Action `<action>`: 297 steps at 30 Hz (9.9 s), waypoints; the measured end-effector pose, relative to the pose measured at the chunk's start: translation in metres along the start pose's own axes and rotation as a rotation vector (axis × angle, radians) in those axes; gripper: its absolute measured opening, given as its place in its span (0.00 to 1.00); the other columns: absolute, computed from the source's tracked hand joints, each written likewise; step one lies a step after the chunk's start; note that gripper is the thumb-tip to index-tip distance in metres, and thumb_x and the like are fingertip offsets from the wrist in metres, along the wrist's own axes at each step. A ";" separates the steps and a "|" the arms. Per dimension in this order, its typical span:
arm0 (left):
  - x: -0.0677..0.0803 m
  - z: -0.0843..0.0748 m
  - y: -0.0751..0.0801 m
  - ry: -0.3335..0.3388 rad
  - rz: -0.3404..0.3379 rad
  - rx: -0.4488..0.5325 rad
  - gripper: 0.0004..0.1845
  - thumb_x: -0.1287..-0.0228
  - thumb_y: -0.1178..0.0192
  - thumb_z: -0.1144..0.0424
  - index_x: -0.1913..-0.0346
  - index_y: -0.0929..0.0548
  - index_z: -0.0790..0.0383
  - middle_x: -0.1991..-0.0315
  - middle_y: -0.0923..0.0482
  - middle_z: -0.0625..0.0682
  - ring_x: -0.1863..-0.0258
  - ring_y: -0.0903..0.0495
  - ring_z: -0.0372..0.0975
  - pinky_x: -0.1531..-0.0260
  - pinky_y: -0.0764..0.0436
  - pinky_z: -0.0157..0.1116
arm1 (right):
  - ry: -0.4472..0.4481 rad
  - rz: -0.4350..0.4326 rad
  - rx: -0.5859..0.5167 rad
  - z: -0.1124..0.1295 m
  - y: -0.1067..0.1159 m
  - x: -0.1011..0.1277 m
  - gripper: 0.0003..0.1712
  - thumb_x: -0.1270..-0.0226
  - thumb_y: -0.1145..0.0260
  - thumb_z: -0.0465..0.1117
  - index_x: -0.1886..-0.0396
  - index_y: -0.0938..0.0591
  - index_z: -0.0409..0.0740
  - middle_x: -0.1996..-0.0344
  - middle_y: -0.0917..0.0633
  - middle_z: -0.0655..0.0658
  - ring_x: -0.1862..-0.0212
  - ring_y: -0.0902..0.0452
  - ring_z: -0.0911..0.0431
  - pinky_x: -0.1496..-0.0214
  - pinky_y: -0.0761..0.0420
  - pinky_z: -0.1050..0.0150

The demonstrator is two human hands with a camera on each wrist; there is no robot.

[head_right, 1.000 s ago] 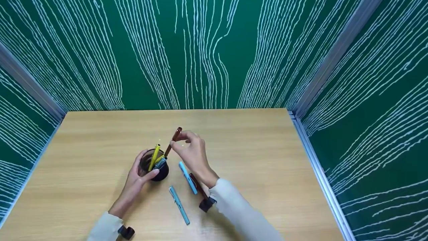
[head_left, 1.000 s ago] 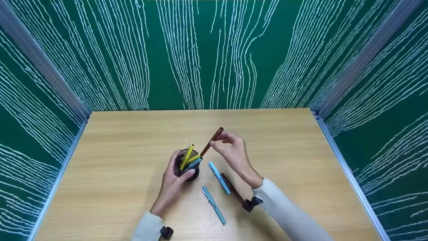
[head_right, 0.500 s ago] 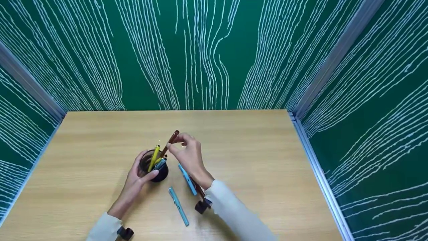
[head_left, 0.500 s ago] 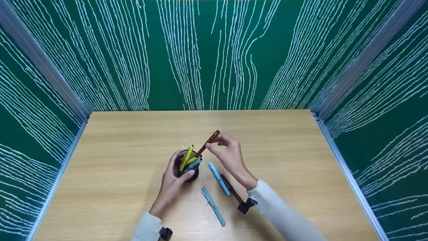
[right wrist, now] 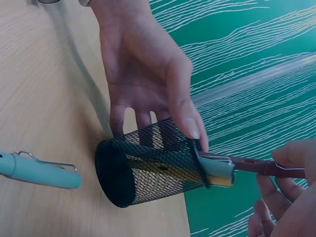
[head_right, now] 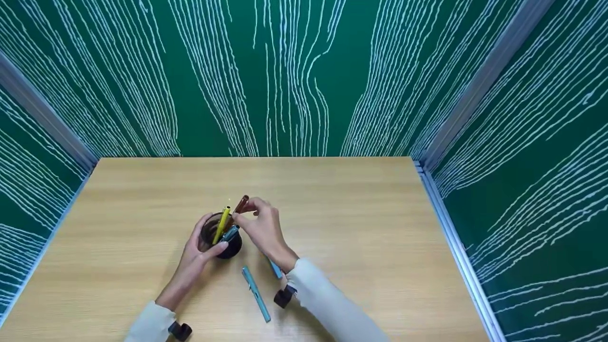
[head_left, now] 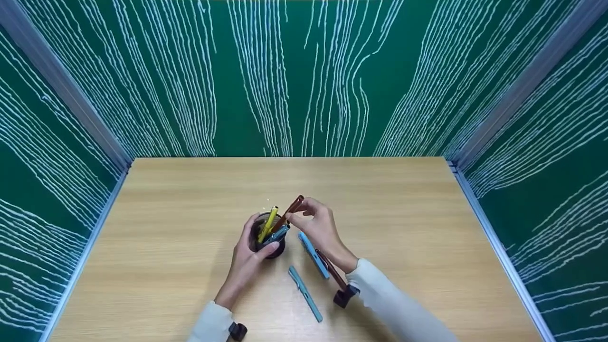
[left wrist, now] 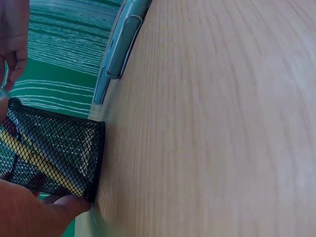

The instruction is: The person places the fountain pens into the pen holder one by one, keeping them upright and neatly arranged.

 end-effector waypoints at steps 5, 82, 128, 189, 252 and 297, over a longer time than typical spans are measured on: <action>0.000 0.000 0.000 -0.006 0.002 0.000 0.49 0.32 0.21 0.58 0.13 0.37 0.52 0.18 0.31 0.55 0.17 0.36 0.54 0.16 0.47 0.58 | -0.021 0.009 0.014 -0.007 -0.007 -0.002 0.05 0.33 0.21 0.39 0.60 0.10 0.45 0.59 0.07 0.50 0.49 0.13 0.51 0.38 0.18 0.44; 0.003 0.003 -0.002 0.013 0.034 0.069 0.49 0.30 0.23 0.60 0.12 0.39 0.49 0.16 0.35 0.57 0.17 0.36 0.56 0.16 0.42 0.57 | -0.224 0.007 0.154 -0.104 0.034 0.075 0.14 0.30 0.21 0.36 0.48 0.12 0.38 0.57 0.10 0.48 0.49 0.15 0.49 0.38 0.18 0.46; 0.002 0.004 -0.001 0.016 0.032 0.048 0.49 0.31 0.23 0.57 0.12 0.39 0.47 0.16 0.36 0.56 0.17 0.37 0.56 0.16 0.44 0.59 | -0.078 -0.059 0.355 -0.125 0.067 0.104 0.07 0.36 0.19 0.34 0.61 0.08 0.48 0.60 0.14 0.54 0.48 0.25 0.54 0.45 0.23 0.59; 0.002 0.003 0.001 0.006 0.017 0.046 0.49 0.31 0.22 0.60 0.13 0.38 0.52 0.17 0.33 0.58 0.19 0.35 0.57 0.16 0.43 0.59 | 0.018 0.004 0.171 -0.062 0.084 0.087 0.18 0.37 0.17 0.29 0.60 0.10 0.58 0.59 0.12 0.58 0.47 0.21 0.54 0.39 0.22 0.49; -0.002 0.004 0.002 0.014 0.048 0.029 0.49 0.35 0.20 0.57 0.15 0.35 0.44 0.20 0.30 0.54 0.23 0.30 0.53 0.20 0.37 0.59 | 0.014 0.009 -0.098 0.009 0.025 0.025 0.05 0.32 0.19 0.36 0.60 0.09 0.45 0.61 0.11 0.49 0.52 0.19 0.49 0.41 0.22 0.54; -0.002 0.003 0.001 -0.042 0.044 0.079 0.49 0.32 0.21 0.63 0.13 0.38 0.58 0.20 0.29 0.56 0.20 0.31 0.52 0.17 0.40 0.55 | -0.014 0.023 -0.012 -0.014 -0.016 -0.005 0.04 0.31 0.21 0.39 0.59 0.07 0.46 0.60 0.07 0.51 0.50 0.14 0.53 0.41 0.20 0.52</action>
Point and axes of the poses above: each hand's wrist, its own x-axis away from the middle knuckle, its own y-axis out of the back of the hand, z = x × y, the point moved 8 cm from there along -x, towards the middle knuckle
